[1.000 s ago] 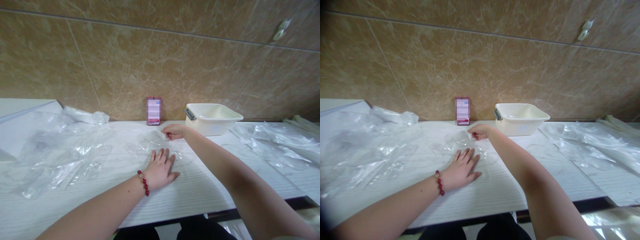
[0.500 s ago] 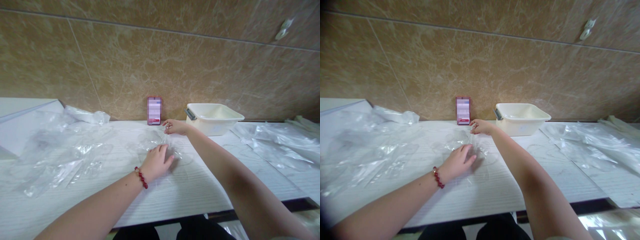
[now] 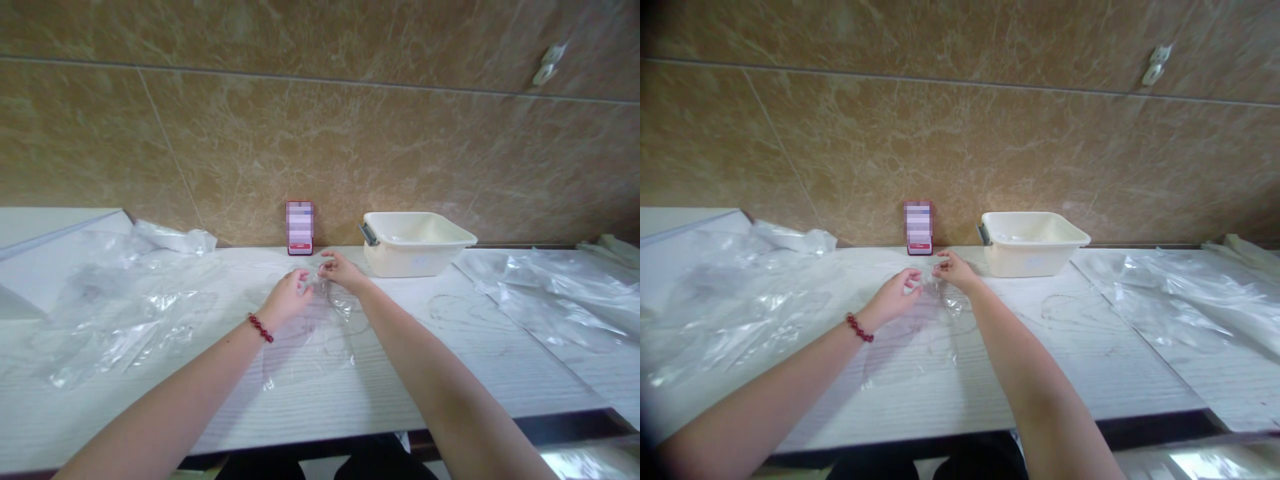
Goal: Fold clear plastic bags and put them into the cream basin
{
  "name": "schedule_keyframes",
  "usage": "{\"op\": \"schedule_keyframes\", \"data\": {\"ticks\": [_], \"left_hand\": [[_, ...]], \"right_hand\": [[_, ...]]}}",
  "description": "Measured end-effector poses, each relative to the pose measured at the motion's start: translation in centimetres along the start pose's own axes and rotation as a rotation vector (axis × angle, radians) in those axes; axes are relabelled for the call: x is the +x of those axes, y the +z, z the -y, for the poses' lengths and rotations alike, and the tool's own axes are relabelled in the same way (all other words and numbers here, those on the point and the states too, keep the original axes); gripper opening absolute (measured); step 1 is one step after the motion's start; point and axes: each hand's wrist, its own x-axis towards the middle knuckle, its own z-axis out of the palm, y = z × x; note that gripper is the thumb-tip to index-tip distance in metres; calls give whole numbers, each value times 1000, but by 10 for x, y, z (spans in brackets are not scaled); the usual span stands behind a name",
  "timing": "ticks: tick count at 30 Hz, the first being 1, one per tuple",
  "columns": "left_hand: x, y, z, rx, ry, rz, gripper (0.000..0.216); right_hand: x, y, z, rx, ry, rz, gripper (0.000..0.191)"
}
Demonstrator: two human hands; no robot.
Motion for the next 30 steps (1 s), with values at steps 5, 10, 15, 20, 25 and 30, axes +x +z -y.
{"op": "schedule_keyframes", "data": {"ticks": [5,10,15,20,25,30], "left_hand": [[46,5,5,-114,-86,143,42],[67,22,21,-224,-48,232,14],[63,31,32,-292,-15,115,14],[59,31,26,-622,-130,198,19],[58,31,20,-827,-209,113,26],[59,35,25,-793,-176,86,27]], "right_hand": [[-2,-2,-1,25,-56,-28,51],[-2,1,0,101,-60,-53,49],[1,1,-4,70,-50,-57,48],[2,-2,-10,13,-78,-57,49],[1,-2,-11,-58,-101,-60,49],[0,-1,-10,-103,-96,-86,47]]}}
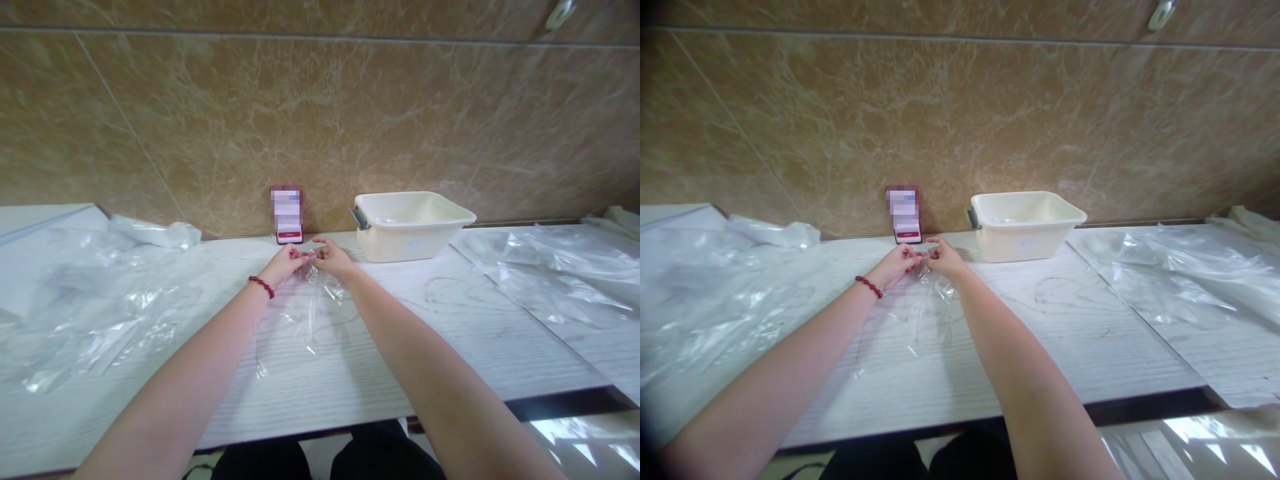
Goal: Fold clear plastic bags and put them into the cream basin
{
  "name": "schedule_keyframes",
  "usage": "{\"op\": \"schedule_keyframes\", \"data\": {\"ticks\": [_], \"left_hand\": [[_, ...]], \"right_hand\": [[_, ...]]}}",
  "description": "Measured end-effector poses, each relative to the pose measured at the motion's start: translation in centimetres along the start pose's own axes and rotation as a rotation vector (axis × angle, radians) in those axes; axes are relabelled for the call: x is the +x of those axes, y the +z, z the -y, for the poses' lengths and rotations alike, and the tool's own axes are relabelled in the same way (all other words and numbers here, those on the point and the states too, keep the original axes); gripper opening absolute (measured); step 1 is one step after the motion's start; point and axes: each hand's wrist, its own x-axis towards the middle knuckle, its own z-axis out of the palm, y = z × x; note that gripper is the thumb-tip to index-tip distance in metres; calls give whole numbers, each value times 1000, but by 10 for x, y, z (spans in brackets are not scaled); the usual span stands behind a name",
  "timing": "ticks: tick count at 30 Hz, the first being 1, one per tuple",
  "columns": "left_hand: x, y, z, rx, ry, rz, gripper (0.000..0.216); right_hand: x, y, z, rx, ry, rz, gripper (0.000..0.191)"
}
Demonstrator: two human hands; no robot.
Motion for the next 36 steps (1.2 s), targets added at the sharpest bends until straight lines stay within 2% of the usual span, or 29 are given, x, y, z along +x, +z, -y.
{"op": "schedule_keyframes", "data": {"ticks": [7,11,16,21,32,36], "left_hand": [[-1,-3,-2,-85,-41,61,19],[0,-2,-2,-98,-69,31,10],[0,1,-3,-144,-109,-12,15],[0,1,-4,-211,-123,13,23],[2,-3,1,-99,-72,-6,45],[1,-2,2,-71,-29,23,45]], "right_hand": [[3,-1,-6,-41,12,-69,41],[3,0,-4,-88,27,-72,38],[3,1,-2,-45,35,-79,35],[4,0,-6,-75,-5,-81,32],[6,-1,-8,-94,-17,-53,29],[4,-1,-5,-119,-44,-12,28]]}}
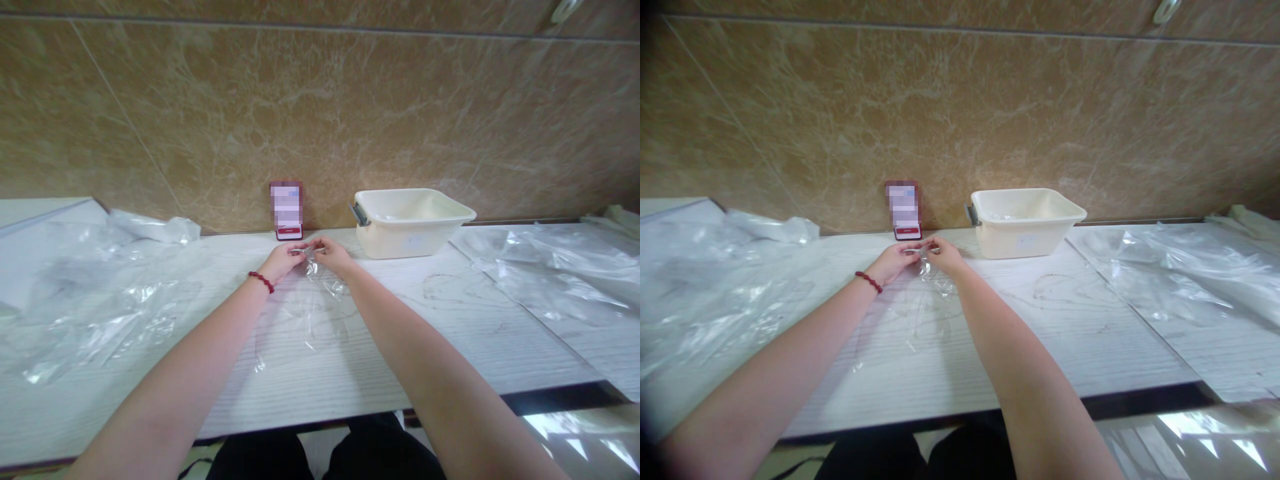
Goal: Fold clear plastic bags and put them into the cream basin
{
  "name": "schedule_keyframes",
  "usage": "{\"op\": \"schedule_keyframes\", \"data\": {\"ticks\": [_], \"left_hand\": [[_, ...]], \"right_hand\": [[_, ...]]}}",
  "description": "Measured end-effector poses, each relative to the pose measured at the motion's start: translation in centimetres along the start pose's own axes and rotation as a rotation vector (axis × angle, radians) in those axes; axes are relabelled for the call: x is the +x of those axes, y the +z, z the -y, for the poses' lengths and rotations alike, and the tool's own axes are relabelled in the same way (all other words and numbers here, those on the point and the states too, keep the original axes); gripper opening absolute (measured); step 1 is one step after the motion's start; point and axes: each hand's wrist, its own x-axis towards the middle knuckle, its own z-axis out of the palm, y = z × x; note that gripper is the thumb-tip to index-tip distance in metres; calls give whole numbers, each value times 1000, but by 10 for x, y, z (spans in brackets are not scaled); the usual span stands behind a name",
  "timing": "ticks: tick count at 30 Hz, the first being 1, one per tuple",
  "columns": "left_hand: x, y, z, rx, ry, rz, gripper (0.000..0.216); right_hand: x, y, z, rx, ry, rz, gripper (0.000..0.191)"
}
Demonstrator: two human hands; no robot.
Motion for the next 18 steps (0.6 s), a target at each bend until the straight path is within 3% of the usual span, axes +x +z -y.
{"op": "schedule_keyframes", "data": {"ticks": [5,12,18], "left_hand": [[1,0,2,-8,34,21,35],[3,-1,6,71,64,-3,46],[1,1,6,153,95,32,52]], "right_hand": [[0,2,4,30,23,-23,31],[1,0,2,-132,71,-146,26],[0,0,4,-50,83,-149,30]]}}
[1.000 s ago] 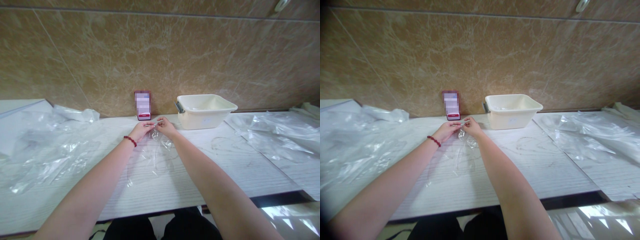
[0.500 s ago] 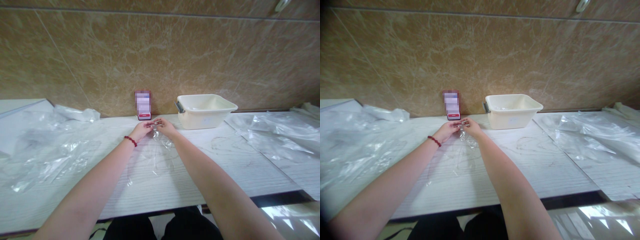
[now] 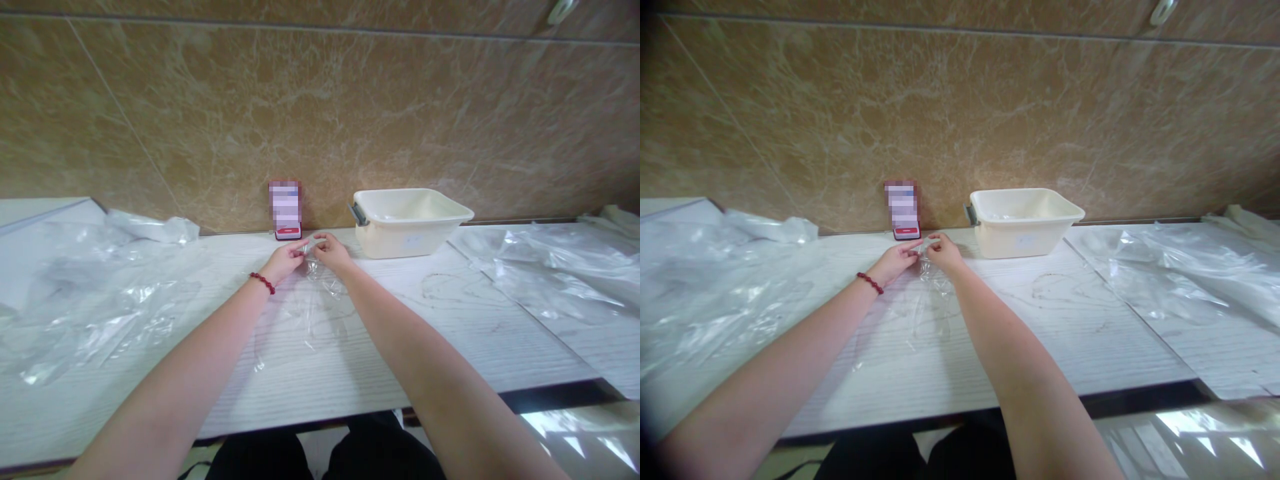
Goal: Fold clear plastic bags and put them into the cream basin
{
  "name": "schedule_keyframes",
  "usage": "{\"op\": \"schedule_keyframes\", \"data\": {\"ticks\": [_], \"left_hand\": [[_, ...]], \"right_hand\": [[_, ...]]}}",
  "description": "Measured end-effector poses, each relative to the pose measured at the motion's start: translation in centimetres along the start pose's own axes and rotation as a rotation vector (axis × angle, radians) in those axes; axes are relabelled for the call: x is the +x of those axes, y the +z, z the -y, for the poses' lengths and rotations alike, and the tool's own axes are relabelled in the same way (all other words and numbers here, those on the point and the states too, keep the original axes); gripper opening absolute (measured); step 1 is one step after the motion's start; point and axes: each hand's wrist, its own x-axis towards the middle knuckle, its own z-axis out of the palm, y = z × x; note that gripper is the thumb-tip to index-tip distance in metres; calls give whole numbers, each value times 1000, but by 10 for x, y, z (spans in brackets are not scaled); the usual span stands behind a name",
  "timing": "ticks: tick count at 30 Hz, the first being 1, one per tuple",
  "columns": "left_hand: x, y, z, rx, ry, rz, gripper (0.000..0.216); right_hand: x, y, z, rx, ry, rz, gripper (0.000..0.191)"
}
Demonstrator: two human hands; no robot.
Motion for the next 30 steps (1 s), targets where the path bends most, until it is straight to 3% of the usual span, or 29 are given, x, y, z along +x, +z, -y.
{"op": "schedule_keyframes", "data": {"ticks": [9,14,16,21,26,30], "left_hand": [[-1,-1,3,134,49,103,59],[1,-1,0,224,93,57,56],[0,-2,-6,418,124,5,52],[-31,15,-41,1208,148,-61,43],[-76,46,-69,1459,-49,92,61],[-101,47,-62,1403,11,296,67]], "right_hand": [[2,-2,1,203,-30,-41,27],[6,-1,-4,208,-17,-75,28],[7,0,-6,174,-4,-85,29],[7,0,-6,-5,-33,-105,25],[4,1,-1,-237,-55,-94,19],[3,4,2,-344,-81,-70,17]]}}
